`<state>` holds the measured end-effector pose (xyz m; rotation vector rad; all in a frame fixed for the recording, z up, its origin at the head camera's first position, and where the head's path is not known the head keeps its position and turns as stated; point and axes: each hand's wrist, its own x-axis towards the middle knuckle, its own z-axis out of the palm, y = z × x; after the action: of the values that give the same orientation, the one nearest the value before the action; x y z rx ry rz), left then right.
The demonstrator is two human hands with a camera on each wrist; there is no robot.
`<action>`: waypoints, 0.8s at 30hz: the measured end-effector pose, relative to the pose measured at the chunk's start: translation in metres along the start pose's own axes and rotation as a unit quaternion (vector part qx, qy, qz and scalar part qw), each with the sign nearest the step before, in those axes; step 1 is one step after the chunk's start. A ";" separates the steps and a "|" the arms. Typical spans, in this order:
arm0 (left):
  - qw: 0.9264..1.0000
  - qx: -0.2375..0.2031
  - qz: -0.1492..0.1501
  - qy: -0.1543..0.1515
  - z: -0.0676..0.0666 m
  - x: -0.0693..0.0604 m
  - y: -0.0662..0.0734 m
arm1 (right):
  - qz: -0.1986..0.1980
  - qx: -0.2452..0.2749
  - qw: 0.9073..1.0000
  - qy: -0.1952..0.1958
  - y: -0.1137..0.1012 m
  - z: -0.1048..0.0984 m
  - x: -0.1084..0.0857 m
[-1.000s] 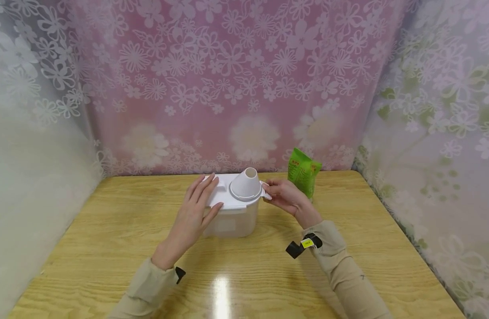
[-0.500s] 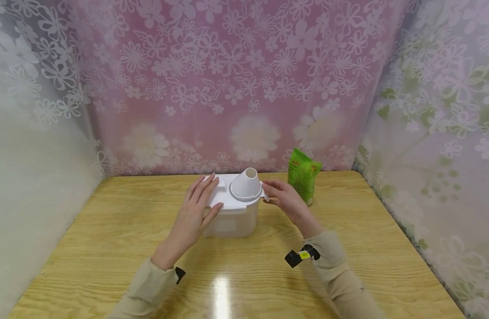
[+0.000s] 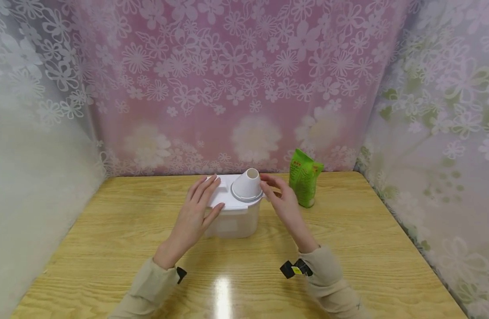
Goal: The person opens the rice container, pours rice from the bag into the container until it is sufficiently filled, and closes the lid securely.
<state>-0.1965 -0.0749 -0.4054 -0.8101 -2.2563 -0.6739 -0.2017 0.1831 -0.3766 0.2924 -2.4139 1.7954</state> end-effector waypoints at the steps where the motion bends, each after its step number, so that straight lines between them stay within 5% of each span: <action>1: 1.000 -0.001 0.002 0.002 0.000 0.000 -0.001 | -0.014 -0.007 1.000 0.005 -0.001 0.002 -0.001; 10: 1.000 -0.021 0.013 0.016 -0.001 0.002 -0.003 | -0.100 -0.111 0.988 0.048 0.000 0.017 -0.009; 18: 0.993 -0.112 -0.027 0.013 -0.009 0.003 -0.018 | -0.108 -0.165 0.979 0.057 -0.001 0.022 -0.012; 24: 0.993 -0.106 -0.057 -0.004 -0.014 0.001 -0.034 | -0.108 -0.173 0.978 0.051 -0.002 0.022 -0.012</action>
<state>-0.2151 -0.1063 -0.4030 -0.7867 -2.2775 -0.9780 -0.1893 0.1630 -0.3839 0.3961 -2.4563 1.2434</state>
